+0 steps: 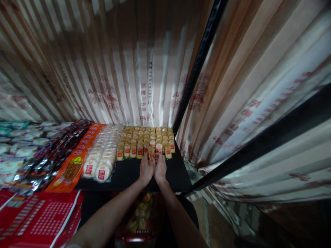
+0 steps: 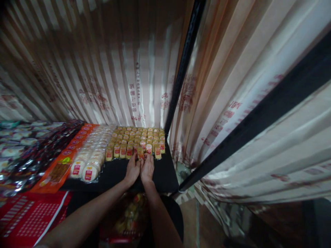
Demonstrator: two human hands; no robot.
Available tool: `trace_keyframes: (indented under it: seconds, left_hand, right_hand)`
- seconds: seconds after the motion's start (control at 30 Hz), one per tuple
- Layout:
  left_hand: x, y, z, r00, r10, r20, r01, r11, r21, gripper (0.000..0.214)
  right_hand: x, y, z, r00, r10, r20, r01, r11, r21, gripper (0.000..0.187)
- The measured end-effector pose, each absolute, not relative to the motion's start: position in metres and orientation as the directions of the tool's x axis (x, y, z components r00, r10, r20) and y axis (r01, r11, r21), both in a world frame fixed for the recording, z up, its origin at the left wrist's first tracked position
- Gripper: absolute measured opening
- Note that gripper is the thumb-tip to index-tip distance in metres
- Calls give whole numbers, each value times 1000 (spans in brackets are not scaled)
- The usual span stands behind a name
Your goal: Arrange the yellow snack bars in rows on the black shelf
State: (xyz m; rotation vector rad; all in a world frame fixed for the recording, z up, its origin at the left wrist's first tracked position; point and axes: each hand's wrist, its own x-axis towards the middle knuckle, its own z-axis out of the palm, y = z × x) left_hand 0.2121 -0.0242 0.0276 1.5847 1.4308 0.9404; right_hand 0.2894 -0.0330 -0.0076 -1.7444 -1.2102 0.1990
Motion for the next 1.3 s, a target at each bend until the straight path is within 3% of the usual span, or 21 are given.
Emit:
trace_keyframes:
  seconds: [0.43,0.77,1.03,1.3]
  left_hand:
    - [219,-25,28,107,993,44,577,-98,811,46]
    - [223,-27,25,148,987,69,538,-139,831,39]
    - [223,-32,26,165,982,89,606,-173,777,37]
    - [222,-25,21,246,968,49,564,-184,805,42]
  right_hand:
    - [295,-33,-23,485,777,400,600,37,-799,21]
    - [292,-36,-18,519,760,392,578,25,-816,28]
    - [295,-40,-17,480,749,458,702,-15,-712,30]
    - [295,-40,-14,469,762,446,722,-40,-691,32]
